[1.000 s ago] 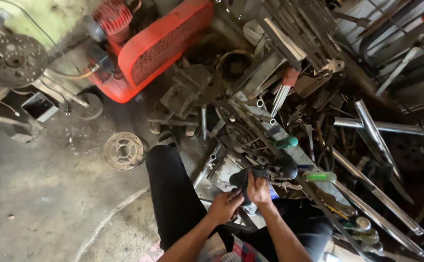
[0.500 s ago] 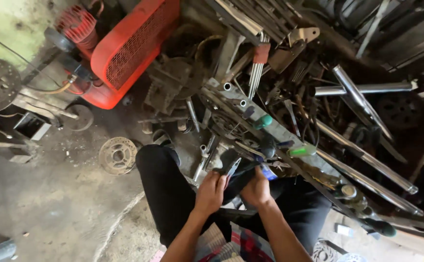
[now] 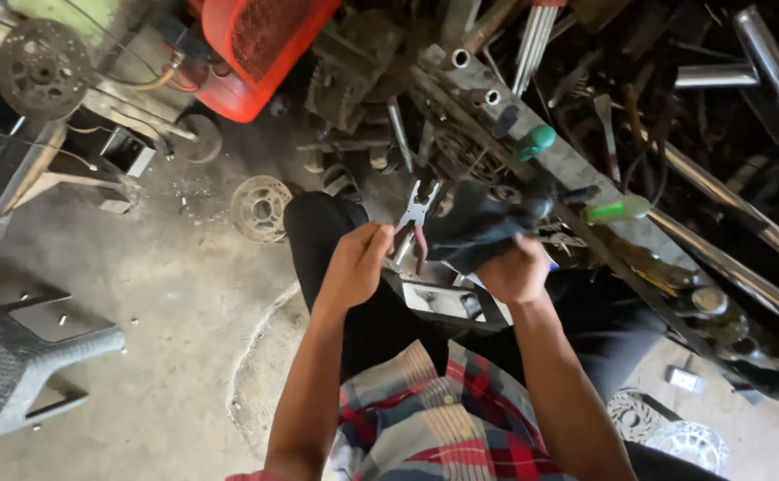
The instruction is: Cleaning and inspecting small motorcycle engine components using a cloth and pliers.
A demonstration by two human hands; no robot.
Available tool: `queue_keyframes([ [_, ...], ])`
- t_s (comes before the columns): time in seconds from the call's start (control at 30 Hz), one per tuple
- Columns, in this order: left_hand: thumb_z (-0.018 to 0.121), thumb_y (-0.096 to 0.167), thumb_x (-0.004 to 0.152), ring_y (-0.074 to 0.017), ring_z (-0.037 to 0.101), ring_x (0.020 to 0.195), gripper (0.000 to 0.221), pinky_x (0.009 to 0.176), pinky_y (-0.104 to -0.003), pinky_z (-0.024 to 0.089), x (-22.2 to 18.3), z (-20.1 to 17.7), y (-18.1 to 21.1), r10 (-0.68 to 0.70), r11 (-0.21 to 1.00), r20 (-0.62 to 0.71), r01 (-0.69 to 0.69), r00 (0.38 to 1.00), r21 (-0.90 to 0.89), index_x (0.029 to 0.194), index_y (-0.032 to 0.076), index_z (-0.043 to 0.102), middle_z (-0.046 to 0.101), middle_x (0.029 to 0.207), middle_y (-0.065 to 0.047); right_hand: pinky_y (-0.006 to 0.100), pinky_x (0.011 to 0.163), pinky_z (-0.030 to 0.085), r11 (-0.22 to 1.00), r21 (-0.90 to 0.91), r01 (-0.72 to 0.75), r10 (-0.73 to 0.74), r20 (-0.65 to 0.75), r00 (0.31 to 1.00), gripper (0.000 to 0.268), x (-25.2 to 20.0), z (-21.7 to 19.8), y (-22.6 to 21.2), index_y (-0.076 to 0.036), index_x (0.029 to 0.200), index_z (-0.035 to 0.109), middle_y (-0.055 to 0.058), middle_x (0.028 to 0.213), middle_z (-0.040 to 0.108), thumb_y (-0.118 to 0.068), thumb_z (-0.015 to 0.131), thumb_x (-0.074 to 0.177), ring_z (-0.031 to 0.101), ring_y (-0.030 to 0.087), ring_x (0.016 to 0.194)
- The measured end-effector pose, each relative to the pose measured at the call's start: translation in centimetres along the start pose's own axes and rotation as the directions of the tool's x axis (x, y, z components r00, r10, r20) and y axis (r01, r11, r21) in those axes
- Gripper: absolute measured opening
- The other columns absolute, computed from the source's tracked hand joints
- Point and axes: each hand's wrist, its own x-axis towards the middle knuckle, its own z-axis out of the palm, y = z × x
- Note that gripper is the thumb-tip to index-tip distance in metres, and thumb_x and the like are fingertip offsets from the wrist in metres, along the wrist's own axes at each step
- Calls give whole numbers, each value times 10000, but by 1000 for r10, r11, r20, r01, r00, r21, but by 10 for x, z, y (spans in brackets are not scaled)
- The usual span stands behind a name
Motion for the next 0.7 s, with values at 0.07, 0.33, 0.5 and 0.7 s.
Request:
queue_keyframes([
  [0.07, 529, 262, 1067, -145, 444, 636, 360, 584, -338, 383, -1, 4, 7, -26, 999, 17, 26, 1000, 38, 839, -5, 607, 494, 677, -58, 565, 1260, 321, 999, -5, -32, 32, -58, 998, 618, 12, 16, 3, -73, 1440, 581, 99, 1485, 595, -415, 658, 931, 516, 334, 1416],
  [0.33, 507, 253, 1092, -186, 507, 675, 369, 652, -341, 436, 4, 22, -11, 84, 995, -34, -82, 996, 65, 875, -25, 616, 555, 731, -101, 517, 1164, 404, 903, 264, -339, 381, -128, 916, 763, 26, 36, 23, -10, 1409, 568, 186, 1439, 585, -634, 429, 993, 563, 359, 1322],
  [0.5, 483, 229, 1074, -199, 580, 731, 321, 682, -353, 463, 6, 26, 0, 206, 976, 67, -210, 976, 62, 998, -31, 656, 617, 814, -114, 444, 1167, 448, 756, 582, -299, 447, -126, 885, 499, 21, -9, 45, 30, 1369, 600, 223, 1415, 626, -402, 463, 1161, 604, 369, 1301],
  [0.7, 523, 249, 1089, -236, 574, 700, 359, 679, -366, 468, 7, 30, -19, 64, 985, 101, -79, 993, 153, 919, -42, 647, 593, 757, -147, 505, 1143, 449, 858, 425, -288, 357, -93, 929, 498, 19, 32, 35, 0, 1285, 650, 183, 1297, 681, -407, 536, 1021, 642, 346, 1212],
])
